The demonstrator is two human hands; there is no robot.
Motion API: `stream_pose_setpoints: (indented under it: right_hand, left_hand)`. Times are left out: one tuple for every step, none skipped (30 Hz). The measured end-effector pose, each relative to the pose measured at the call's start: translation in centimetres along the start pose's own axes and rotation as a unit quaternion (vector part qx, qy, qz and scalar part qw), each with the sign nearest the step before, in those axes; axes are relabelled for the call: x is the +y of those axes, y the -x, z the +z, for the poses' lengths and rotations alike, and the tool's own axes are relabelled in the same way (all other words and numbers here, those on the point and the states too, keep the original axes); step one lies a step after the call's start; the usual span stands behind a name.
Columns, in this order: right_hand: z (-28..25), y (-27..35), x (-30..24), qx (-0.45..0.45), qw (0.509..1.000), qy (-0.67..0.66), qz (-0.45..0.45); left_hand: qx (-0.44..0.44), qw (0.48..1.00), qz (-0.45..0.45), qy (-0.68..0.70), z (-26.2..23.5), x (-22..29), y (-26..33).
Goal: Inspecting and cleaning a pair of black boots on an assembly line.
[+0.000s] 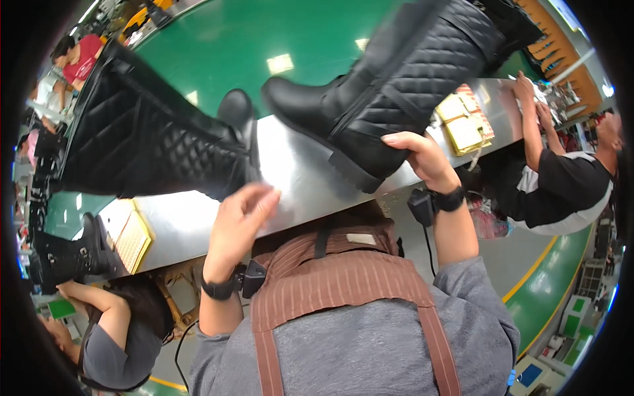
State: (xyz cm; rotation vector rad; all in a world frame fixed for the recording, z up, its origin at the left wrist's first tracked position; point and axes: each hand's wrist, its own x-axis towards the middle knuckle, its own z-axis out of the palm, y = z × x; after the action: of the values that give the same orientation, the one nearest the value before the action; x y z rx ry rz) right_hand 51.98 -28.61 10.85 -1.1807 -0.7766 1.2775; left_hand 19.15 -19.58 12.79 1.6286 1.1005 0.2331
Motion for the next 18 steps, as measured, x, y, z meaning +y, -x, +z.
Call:
stream_pose_setpoints:
  right_hand:
    - [-0.6, -0.2, -0.3, -0.018, 1.0, 0.007, -0.017]
    - [-1.1, -0.3, -0.6, -0.028, 1.0, 0.004, 0.012]
    - [-1.5, -0.5, -0.8, -0.015, 0.999, 0.027, 0.031]
    - [-1.7, -0.7, -0.8, -0.017, 0.998, 0.045, 0.046]
    - [-2.1, -0.7, -0.9, -0.08, 0.996, 0.031, 0.029]
    - [-2.2, -0.9, -0.7, -0.106, 0.993, 0.053, -0.022]
    - [-2.8, -0.9, -0.8, -0.09, 0.991, 0.09, -0.047]
    - [-3.2, -1.0, -0.7, -0.075, 0.986, 0.134, -0.065]
    - [-4.4, -0.8, -1.1, -0.026, 0.952, 0.306, -0.003]
    - [-5.3, -1.2, -1.4, 0.002, 0.907, 0.422, 0.009]
    - [-6.4, -1.5, -1.7, 0.016, 0.887, 0.462, 0.006]
    - [-7.2, -2.0, -1.5, 0.119, 0.903, 0.406, -0.079]
    - [-8.3, -2.2, -1.6, 0.221, 0.882, 0.414, -0.037]
    - [-9.4, -2.2, -1.8, 0.283, 0.798, 0.529, -0.049]
    - [-9.8, -2.8, -1.2, 0.295, 0.743, 0.599, -0.052]
    - [-10.3, -3.5, -0.8, 0.311, 0.678, 0.664, -0.055]
    - [-10.5, -4.1, -0.2, 0.302, 0.652, 0.695, -0.037]
    - [-10.8, -4.7, 0.3, 0.293, 0.623, 0.725, -0.02]
  left_hand:
    - [-0.006, 0.986, 0.033, 0.166, 1.2, 0.2, -1.8]
    - [-0.004, 0.947, 0.04, 0.318, 2.6, 0.2, -3.8]
    - [-0.055, 0.893, 0.05, 0.443, 3.4, 0.1, -5.8]
    - [-0.077, 0.832, 0.031, 0.548, 4.0, -0.2, -7.6]
    - [-0.08, 0.778, 0.06, 0.62, 4.9, -0.7, -8.9]
    - [-0.092, 0.76, 0.098, 0.636, 5.6, -1.2, -9.7]
    - [-0.062, 0.763, 0.093, 0.637, 6.1, -1.6, -10.5]
    - [-0.041, 0.763, 0.091, 0.639, 6.5, -1.9, -10.9]
    - [-0.017, 0.772, 0.072, 0.631, 6.7, -2.0, -11.2]
    - [0.002, 0.781, 0.054, 0.622, 6.9, -2.0, -11.2]
    - [0.026, 0.791, 0.034, 0.61, 6.9, -1.8, -11.1]
    - [0.037, 0.803, 0.04, 0.594, 6.9, -1.5, -11.1]
    - [0.052, 0.816, 0.042, 0.574, 6.9, -1.1, -11.0]
    - [0.069, 0.828, 0.04, 0.555, 6.9, -0.7, -11.0]
    - [0.097, 0.851, 0.024, 0.516, 6.9, -0.3, -11.1]
    - [0.106, 0.861, 0.003, 0.497, 6.8, 0.1, -11.2]
    - [0.109, 0.869, -0.01, 0.482, 6.7, 0.5, -11.3]
    - [0.112, 0.876, -0.019, 0.468, 6.6, 0.9, -11.5]
